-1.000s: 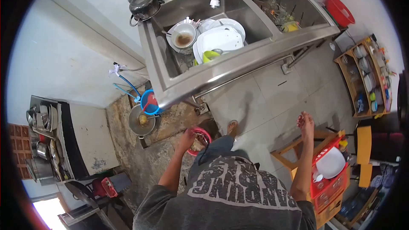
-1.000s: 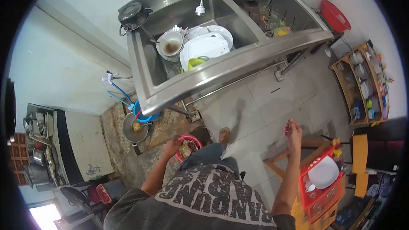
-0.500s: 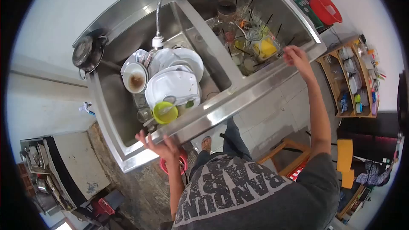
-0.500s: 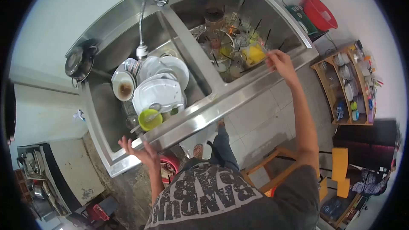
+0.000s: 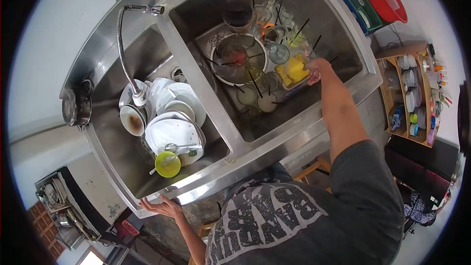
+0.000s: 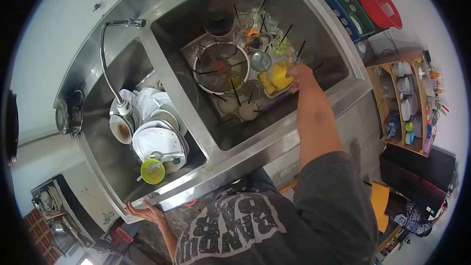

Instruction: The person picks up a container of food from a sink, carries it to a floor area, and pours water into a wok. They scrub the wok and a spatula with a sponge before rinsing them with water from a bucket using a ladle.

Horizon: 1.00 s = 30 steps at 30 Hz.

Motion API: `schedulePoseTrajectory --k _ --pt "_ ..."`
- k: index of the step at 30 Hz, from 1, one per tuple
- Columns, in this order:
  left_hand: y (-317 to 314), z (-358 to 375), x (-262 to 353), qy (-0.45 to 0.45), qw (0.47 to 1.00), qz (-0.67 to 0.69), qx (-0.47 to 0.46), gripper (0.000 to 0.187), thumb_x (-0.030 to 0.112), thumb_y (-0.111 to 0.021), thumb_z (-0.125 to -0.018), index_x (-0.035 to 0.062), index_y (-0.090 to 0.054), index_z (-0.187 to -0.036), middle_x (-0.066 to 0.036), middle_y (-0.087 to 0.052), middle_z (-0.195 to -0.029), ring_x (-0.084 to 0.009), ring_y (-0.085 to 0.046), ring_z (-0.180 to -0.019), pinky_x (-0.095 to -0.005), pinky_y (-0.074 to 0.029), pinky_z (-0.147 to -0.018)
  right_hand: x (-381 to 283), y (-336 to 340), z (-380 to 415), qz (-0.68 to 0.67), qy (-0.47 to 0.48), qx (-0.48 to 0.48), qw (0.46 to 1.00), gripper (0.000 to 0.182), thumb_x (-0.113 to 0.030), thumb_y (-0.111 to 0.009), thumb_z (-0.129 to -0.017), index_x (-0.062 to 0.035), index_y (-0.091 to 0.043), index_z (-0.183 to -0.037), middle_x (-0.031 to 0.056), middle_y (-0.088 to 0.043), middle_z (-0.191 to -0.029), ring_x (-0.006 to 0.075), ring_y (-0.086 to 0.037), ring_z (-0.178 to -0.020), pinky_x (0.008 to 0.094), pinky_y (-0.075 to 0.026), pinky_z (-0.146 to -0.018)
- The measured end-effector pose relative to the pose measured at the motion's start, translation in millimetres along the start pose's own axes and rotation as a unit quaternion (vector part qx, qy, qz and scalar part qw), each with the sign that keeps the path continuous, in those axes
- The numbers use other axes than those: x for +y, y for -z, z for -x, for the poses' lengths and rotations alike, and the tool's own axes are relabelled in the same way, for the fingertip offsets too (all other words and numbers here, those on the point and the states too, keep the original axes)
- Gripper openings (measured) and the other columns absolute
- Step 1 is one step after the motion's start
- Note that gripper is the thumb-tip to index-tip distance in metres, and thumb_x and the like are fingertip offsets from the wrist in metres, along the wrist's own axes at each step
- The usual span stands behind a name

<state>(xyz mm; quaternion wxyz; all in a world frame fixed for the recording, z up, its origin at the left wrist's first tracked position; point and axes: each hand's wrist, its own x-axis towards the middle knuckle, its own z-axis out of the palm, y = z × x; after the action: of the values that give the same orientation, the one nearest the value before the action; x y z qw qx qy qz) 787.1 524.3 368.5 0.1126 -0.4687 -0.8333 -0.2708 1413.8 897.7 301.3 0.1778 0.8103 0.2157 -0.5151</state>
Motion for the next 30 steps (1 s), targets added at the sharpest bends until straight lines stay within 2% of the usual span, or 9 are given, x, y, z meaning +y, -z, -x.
schedulePoseTrajectory --k 2,8,11,14,17,20,23,26,30 --pt "2 3 -2 -0.003 1.000 -0.024 -0.006 0.070 0.048 -0.047 -0.089 -0.0025 -0.029 -0.134 -0.022 -0.026 -0.138 -0.0378 -0.015 -0.134 -0.0543 -0.014 -0.107 -8 -14 21 0.060 0.040 0.029 0.997 0.047 -0.031 -0.043 -0.090 0.0114 -0.046 -0.112 0.0266 -0.062 -0.097 0.0293 -0.066 -0.083 0.0363 -0.056 -0.066" --pt "-1 6 -5 0.019 1.000 -0.010 -0.001 0.071 0.053 -0.045 -0.088 -0.0014 -0.033 -0.132 -0.021 -0.027 -0.137 -0.0376 -0.015 -0.134 -0.0544 -0.014 -0.107 21 -38 -24 0.034 -0.042 -0.036 0.998 0.046 -0.030 -0.049 -0.089 0.0093 -0.046 -0.113 0.0279 -0.058 -0.105 0.0327 -0.065 -0.086 0.0379 -0.057 -0.068" --pt "-1 6 -8 0.022 1.000 -0.015 -0.006 0.073 0.056 -0.044 -0.087 -0.0016 -0.035 -0.131 -0.021 -0.028 -0.137 -0.0376 -0.015 -0.134 -0.0547 -0.015 -0.106 33 -72 -74 -0.223 0.056 0.112 0.967 0.038 -0.021 -0.044 -0.088 0.0023 -0.048 -0.117 0.0198 -0.061 -0.107 0.0321 -0.066 -0.070 0.0413 -0.057 -0.062" --pt "0 7 -9 0.022 1.000 -0.020 -0.007 0.074 0.058 -0.043 -0.087 -0.0019 -0.037 -0.130 -0.021 -0.028 -0.137 -0.0377 -0.015 -0.134 -0.0552 -0.015 -0.106 39 -86 -97 -0.408 0.045 -0.030 0.911 0.040 -0.021 -0.048 -0.088 0.0005 -0.045 -0.122 0.0257 -0.055 -0.109 0.0378 -0.062 -0.090 0.0460 -0.057 -0.068" --pt "-1 9 -17 0.012 1.000 -0.020 -0.007 0.074 0.059 -0.043 -0.087 -0.0019 -0.039 -0.129 -0.021 -0.028 -0.137 -0.0377 -0.015 -0.135 -0.0559 -0.016 -0.106 33 -87 -66 -0.447 0.006 -0.013 0.894 0.038 -0.013 -0.045 -0.087 -0.0012 -0.044 -0.123 0.0235 -0.056 -0.108 0.0393 -0.061 -0.091 0.0472 -0.057 -0.067" --pt "0 8 -11 0.025 1.000 -0.017 -0.008 0.072 0.060 -0.042 -0.087 0.0003 -0.042 -0.127 -0.021 -0.028 -0.138 -0.0375 -0.018 -0.134 -0.0552 -0.018 -0.105 40 -72 -97 -0.493 -0.097 -0.074 0.862 0.034 -0.009 -0.044 -0.082 -0.0023 -0.047 -0.116 0.0225 -0.057 -0.107 0.0389 -0.062 -0.086 0.0478 -0.057 -0.066" --pt "4 4 -2 0.038 0.999 -0.008 -0.003 0.069 0.059 -0.041 -0.087 0.0027 -0.044 -0.125 -0.021 -0.027 -0.138 -0.0379 -0.021 -0.133 -0.0547 -0.020 -0.104 43 -74 -60 -0.476 0.010 0.041 0.878 0.026 -0.011 -0.049 -0.079 -0.0028 -0.051 -0.104 0.0188 -0.061 -0.096 0.0352 -0.064 -0.080 0.0486 -0.057 -0.068" --pt "3 5 -4 0.032 0.999 0.003 0.003 0.067 0.058 -0.042 -0.087 0.0023 -0.045 -0.124 -0.021 -0.029 -0.138 -0.0381 -0.022 -0.132 -0.0547 -0.020 -0.104 56 -61 -104 -0.449 -0.010 0.047 0.892 0.020 -0.010 -0.052 -0.075 -0.0037 -0.052 -0.094 0.0132 -0.064 -0.084 0.0316 -0.065 -0.076 0.0502 -0.056 -0.070" --pt "3 6 -7 0.037 0.999 0.017 -0.003 0.062 0.053 -0.045 -0.087 0.0018 -0.045 -0.123 -0.022 -0.030 -0.136 -0.0382 -0.023 -0.131 -0.0534 -0.021 -0.104 61 -46 -101 -0.421 0.007 0.026 0.907 0.020 -0.005 -0.053 -0.075 -0.0041 -0.054 -0.095 0.0107 -0.065 -0.080 0.0306 -0.065 -0.076 0.0507 -0.055 -0.072"
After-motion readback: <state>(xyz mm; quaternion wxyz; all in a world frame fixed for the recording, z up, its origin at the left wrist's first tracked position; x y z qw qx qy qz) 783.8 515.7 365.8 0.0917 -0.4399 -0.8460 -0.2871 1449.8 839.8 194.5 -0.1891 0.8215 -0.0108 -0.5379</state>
